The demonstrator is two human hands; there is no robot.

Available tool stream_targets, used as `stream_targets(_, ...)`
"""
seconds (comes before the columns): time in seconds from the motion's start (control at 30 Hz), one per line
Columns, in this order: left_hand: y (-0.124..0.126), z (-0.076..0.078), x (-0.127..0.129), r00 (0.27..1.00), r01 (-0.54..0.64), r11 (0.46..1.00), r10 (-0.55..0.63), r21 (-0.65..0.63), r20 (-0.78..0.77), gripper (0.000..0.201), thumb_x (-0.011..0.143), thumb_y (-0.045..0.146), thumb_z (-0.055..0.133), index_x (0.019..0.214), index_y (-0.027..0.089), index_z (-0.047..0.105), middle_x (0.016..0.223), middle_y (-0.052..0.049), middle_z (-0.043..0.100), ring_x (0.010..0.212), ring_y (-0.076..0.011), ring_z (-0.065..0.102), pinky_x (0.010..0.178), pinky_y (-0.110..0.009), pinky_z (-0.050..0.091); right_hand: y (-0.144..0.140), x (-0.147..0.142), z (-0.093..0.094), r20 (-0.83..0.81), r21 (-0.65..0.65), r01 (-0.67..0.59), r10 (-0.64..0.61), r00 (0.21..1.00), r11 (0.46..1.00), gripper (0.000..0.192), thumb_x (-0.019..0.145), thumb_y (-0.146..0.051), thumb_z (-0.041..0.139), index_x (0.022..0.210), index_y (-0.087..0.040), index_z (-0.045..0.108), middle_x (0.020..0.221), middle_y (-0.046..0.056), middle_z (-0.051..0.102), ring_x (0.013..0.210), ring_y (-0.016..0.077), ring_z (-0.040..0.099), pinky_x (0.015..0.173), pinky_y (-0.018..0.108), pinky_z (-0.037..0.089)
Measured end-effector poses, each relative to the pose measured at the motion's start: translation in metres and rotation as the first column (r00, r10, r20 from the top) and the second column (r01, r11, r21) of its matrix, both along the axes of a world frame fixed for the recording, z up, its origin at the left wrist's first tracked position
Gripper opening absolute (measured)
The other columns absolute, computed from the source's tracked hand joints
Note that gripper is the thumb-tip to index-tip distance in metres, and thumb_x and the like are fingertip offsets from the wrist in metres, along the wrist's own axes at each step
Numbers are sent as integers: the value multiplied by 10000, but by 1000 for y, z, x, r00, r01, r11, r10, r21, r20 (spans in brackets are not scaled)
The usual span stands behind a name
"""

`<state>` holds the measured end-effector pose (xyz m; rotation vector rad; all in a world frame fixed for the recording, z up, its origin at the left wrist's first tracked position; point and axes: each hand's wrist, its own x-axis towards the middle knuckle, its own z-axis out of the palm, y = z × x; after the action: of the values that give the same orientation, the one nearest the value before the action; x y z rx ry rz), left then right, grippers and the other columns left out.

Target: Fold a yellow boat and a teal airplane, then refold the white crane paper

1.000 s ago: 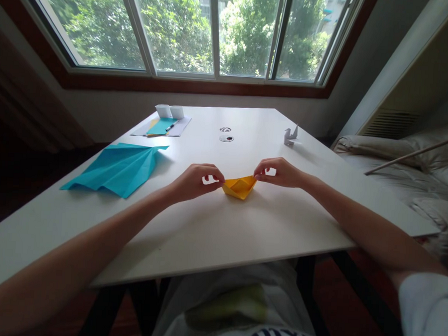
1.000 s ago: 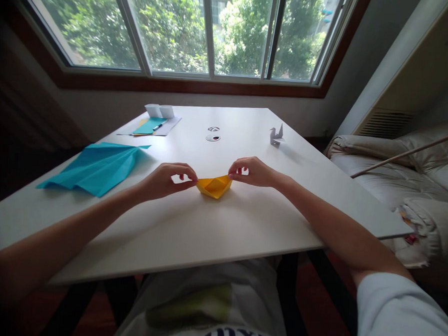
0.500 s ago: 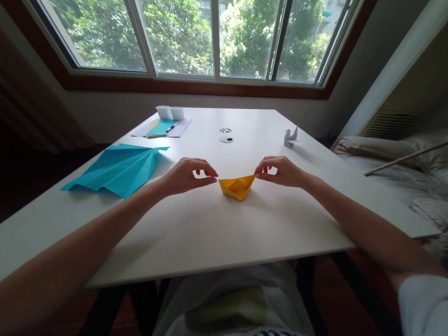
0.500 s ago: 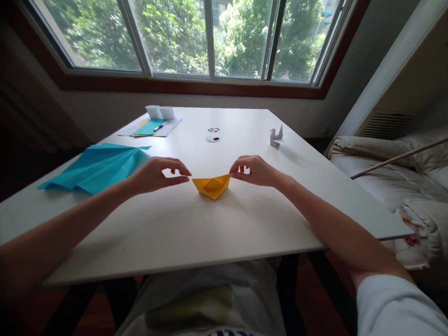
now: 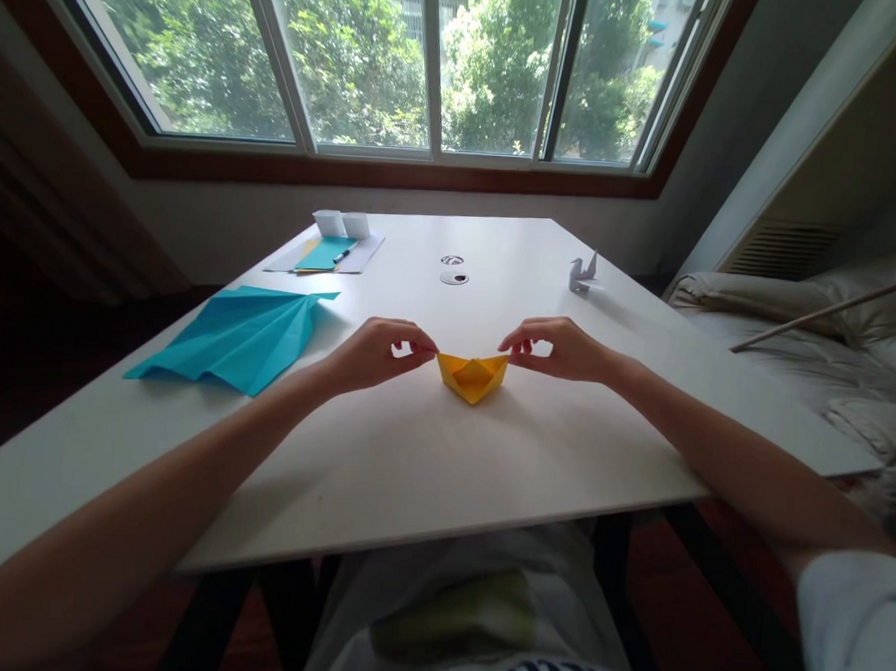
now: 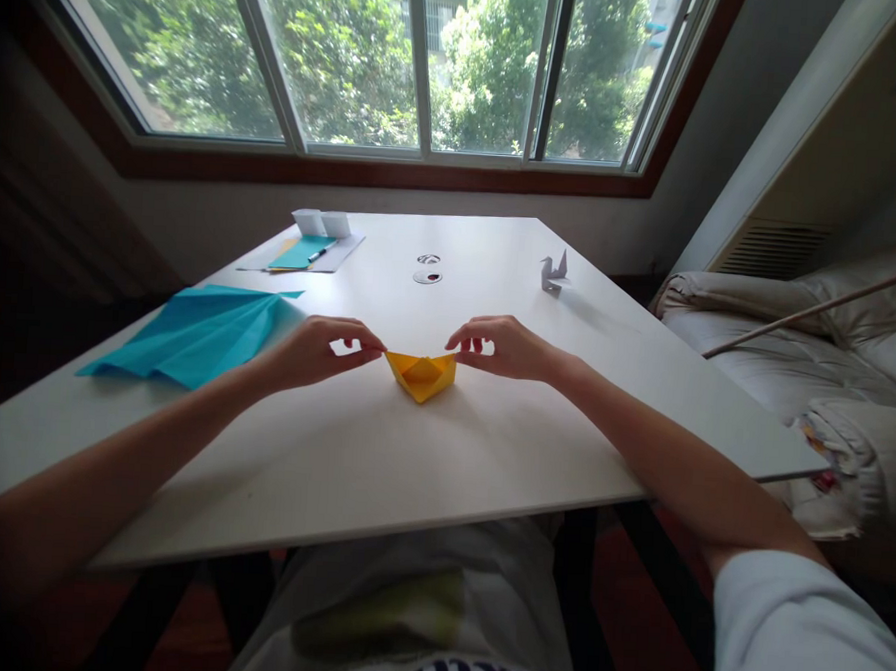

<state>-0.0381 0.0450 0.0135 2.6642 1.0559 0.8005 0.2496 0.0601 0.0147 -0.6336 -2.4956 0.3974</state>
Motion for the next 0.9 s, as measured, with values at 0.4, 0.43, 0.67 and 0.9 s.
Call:
stream_targets(0.4,-2,5,1,1000,-13,1000,13,-17,7,252,819,358,516,855,171,680,772,-33,689,653,-127,601,594,-227,494,11,9,4,4,47,47,-47,999,998,197,862,-297,492,881,-183,652,858,67,666,734,142,609,671,279,495)
stream_targets(0.43,-2,5,1,1000,-15,1000,16,-16,10,247,818,354,518,852,171,680,768,-31,689,651,-125,601,594,-225,492,15,14,6,-5,60,71,-71,997,996,196,859,-304,496,883,-189,652,863,63,667,744,147,611,681,289,495)
stream_targets(0.67,0,7,-2,1000,-14,1000,14,-23,18,229,820,336,518,845,174,677,765,-26,692,661,-126,610,597,-218,479,47,76,33,-45,171,343,-341,939,924,211,811,-369,540,862,-212,672,863,37,686,773,183,626,721,319,496)
stream_targets(0.9,1,7,-5,1000,-25,999,25,-46,4,243,818,351,514,852,173,676,777,-32,694,671,-134,615,609,-229,483,70,164,36,118,60,646,-649,752,761,202,737,-374,593,838,-235,700,880,16,710,825,224,649,786,315,494)
